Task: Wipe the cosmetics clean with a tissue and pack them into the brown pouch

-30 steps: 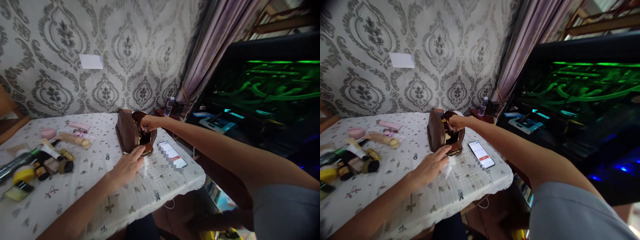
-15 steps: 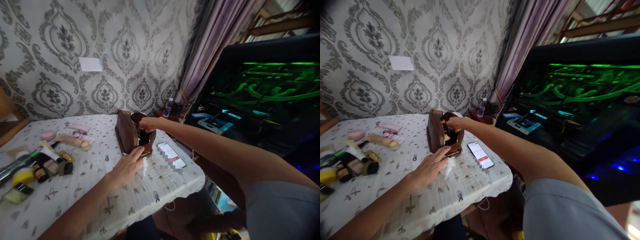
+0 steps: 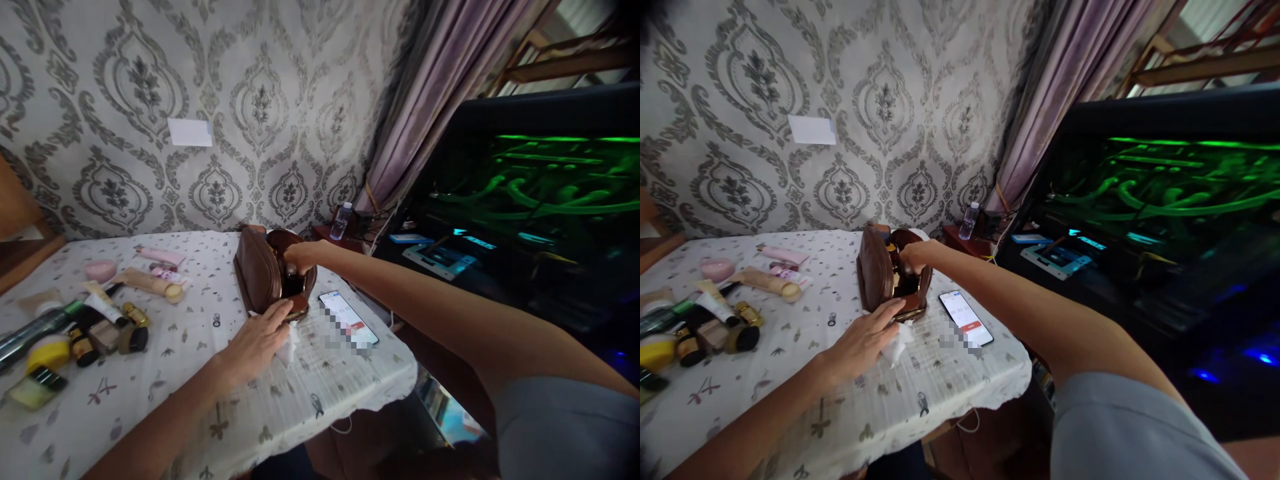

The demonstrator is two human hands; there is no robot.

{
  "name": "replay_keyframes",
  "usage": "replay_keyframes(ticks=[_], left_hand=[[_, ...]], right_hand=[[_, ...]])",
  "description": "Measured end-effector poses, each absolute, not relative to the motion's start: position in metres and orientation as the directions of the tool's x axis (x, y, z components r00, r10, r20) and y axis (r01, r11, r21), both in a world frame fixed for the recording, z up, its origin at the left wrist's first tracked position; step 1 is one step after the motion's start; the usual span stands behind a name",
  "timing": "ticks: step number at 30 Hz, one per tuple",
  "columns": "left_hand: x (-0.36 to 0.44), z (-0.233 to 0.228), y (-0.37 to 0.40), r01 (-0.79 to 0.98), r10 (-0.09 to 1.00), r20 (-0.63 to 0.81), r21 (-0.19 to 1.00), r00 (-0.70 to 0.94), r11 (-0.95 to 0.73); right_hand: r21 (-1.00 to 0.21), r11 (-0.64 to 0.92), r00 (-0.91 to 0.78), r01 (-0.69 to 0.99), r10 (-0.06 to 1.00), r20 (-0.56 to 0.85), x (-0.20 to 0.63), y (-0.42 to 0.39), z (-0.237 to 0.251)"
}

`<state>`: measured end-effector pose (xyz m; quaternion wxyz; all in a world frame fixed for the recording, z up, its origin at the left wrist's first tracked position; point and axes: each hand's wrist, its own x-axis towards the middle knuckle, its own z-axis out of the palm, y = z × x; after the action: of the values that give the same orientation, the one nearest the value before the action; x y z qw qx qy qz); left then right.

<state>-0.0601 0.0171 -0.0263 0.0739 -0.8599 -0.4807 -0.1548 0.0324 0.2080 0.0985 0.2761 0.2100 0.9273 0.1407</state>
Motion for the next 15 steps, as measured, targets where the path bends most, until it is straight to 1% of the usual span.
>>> replay_keyframes(ticks=[2, 8, 10, 12, 15], left_hand=[[-0.061, -0.027, 0.017, 0.848, 0.803, 0.337, 0.026, 0.491, -0.529], [-0.062, -0.026, 0.017, 0.842, 0.801, 0.324, 0.027, 0.503, -0.539], [-0.062, -0.027, 0.018, 0.838, 0.795, 0.342, 0.037, 0.501, -0.544], [-0.062, -0.028, 0.018, 0.836, 0.792, 0.349, 0.041, 0.501, -0.547], [-0.062, -0.028, 0.018, 0.838, 0.796, 0.331, 0.027, 0.507, -0.545]], right_hand=[[0.426, 0.85, -0.736, 0.309, 0.497, -0.459, 0.032, 0.205, 0.095], [0.439, 0.846, -0.731, 0.302, 0.501, -0.463, 0.032, 0.205, 0.094], [0.413, 0.86, -0.733, 0.3, 0.485, -0.476, 0.033, 0.207, 0.098], [0.354, 0.886, -0.748, 0.3, 0.448, -0.489, 0.033, 0.208, 0.101], [0.259, 0.921, -0.812, 0.289, 0.38, -0.444, 0.036, 0.21, 0.104]])
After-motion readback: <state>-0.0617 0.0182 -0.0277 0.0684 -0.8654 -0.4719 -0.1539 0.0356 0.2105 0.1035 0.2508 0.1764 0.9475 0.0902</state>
